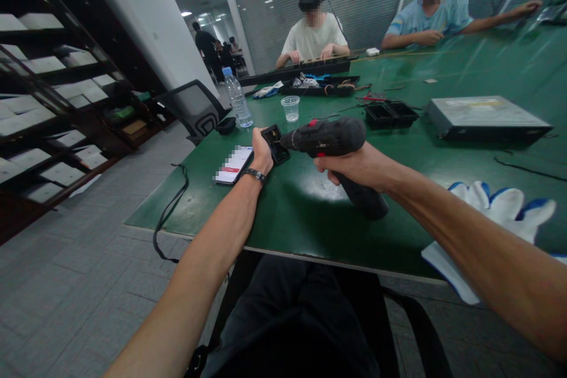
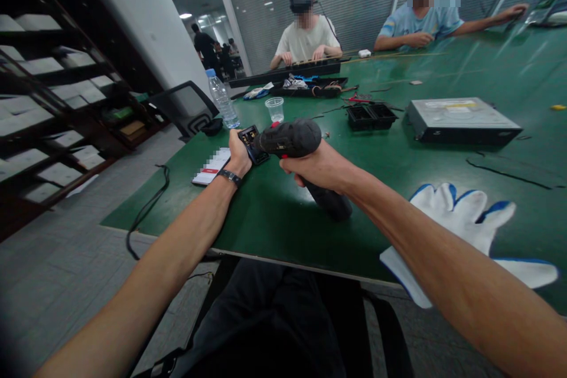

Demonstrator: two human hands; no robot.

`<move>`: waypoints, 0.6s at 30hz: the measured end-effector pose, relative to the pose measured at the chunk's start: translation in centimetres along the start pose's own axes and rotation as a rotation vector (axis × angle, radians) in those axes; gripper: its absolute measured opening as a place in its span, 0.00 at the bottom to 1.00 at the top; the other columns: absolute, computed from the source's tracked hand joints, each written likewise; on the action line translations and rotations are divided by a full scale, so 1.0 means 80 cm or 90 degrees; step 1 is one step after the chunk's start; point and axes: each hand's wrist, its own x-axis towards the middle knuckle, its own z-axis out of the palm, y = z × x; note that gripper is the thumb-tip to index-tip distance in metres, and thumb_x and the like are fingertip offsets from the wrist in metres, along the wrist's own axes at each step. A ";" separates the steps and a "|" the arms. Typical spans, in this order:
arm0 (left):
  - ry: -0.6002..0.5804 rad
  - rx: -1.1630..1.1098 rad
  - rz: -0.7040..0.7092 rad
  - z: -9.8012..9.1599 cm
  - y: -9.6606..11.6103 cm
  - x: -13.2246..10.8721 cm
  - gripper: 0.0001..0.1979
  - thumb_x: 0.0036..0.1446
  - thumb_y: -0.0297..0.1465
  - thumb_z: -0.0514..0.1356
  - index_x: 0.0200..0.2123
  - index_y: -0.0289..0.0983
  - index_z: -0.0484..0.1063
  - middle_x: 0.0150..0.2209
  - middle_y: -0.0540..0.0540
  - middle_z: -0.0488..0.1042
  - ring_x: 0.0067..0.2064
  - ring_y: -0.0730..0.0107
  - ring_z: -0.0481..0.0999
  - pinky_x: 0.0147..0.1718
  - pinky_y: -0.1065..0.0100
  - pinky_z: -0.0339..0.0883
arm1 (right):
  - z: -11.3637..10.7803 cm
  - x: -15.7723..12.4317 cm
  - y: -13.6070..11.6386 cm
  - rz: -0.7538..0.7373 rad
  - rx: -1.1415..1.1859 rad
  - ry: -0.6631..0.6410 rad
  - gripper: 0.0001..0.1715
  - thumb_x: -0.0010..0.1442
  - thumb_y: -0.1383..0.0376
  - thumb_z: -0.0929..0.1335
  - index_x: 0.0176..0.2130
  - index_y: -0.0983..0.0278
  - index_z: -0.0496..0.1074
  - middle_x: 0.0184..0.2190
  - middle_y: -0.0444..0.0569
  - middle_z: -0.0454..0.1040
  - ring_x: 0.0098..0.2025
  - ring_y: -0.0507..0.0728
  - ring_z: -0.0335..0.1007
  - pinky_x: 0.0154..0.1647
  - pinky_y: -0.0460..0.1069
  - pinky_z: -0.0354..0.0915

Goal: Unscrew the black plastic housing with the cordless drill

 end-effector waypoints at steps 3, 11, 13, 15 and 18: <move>0.013 0.023 0.008 0.002 0.002 -0.002 0.19 0.71 0.49 0.61 0.34 0.40 0.74 0.25 0.50 0.75 0.27 0.67 0.74 0.28 0.67 0.67 | 0.000 -0.001 -0.001 0.001 0.005 0.006 0.12 0.58 0.78 0.73 0.30 0.63 0.74 0.22 0.42 0.74 0.18 0.51 0.68 0.19 0.46 0.65; 0.019 0.041 0.021 0.003 0.001 -0.003 0.20 0.70 0.50 0.62 0.33 0.40 0.73 0.26 0.49 0.75 0.27 0.66 0.74 0.31 0.66 0.68 | -0.001 -0.002 -0.003 0.001 -0.006 -0.010 0.12 0.57 0.75 0.74 0.28 0.62 0.72 0.18 0.41 0.71 0.18 0.51 0.66 0.20 0.46 0.64; 0.020 0.036 0.021 0.003 0.001 -0.002 0.21 0.69 0.51 0.62 0.33 0.40 0.73 0.26 0.49 0.75 0.27 0.67 0.74 0.31 0.66 0.68 | -0.001 -0.002 -0.001 -0.005 0.005 -0.006 0.10 0.57 0.74 0.75 0.30 0.62 0.73 0.20 0.42 0.73 0.19 0.52 0.67 0.20 0.47 0.64; 0.024 0.035 0.016 0.004 0.001 -0.002 0.21 0.68 0.52 0.62 0.34 0.41 0.72 0.25 0.50 0.75 0.27 0.67 0.74 0.30 0.66 0.68 | -0.001 -0.002 0.001 -0.010 0.017 0.001 0.09 0.55 0.74 0.75 0.32 0.62 0.74 0.23 0.43 0.75 0.19 0.52 0.68 0.21 0.47 0.65; 0.028 0.037 0.006 0.005 0.001 -0.003 0.21 0.68 0.52 0.62 0.33 0.41 0.72 0.25 0.50 0.75 0.27 0.67 0.73 0.30 0.66 0.68 | -0.002 -0.001 0.001 -0.002 0.010 -0.009 0.09 0.56 0.73 0.76 0.30 0.62 0.74 0.22 0.43 0.74 0.20 0.52 0.68 0.21 0.47 0.65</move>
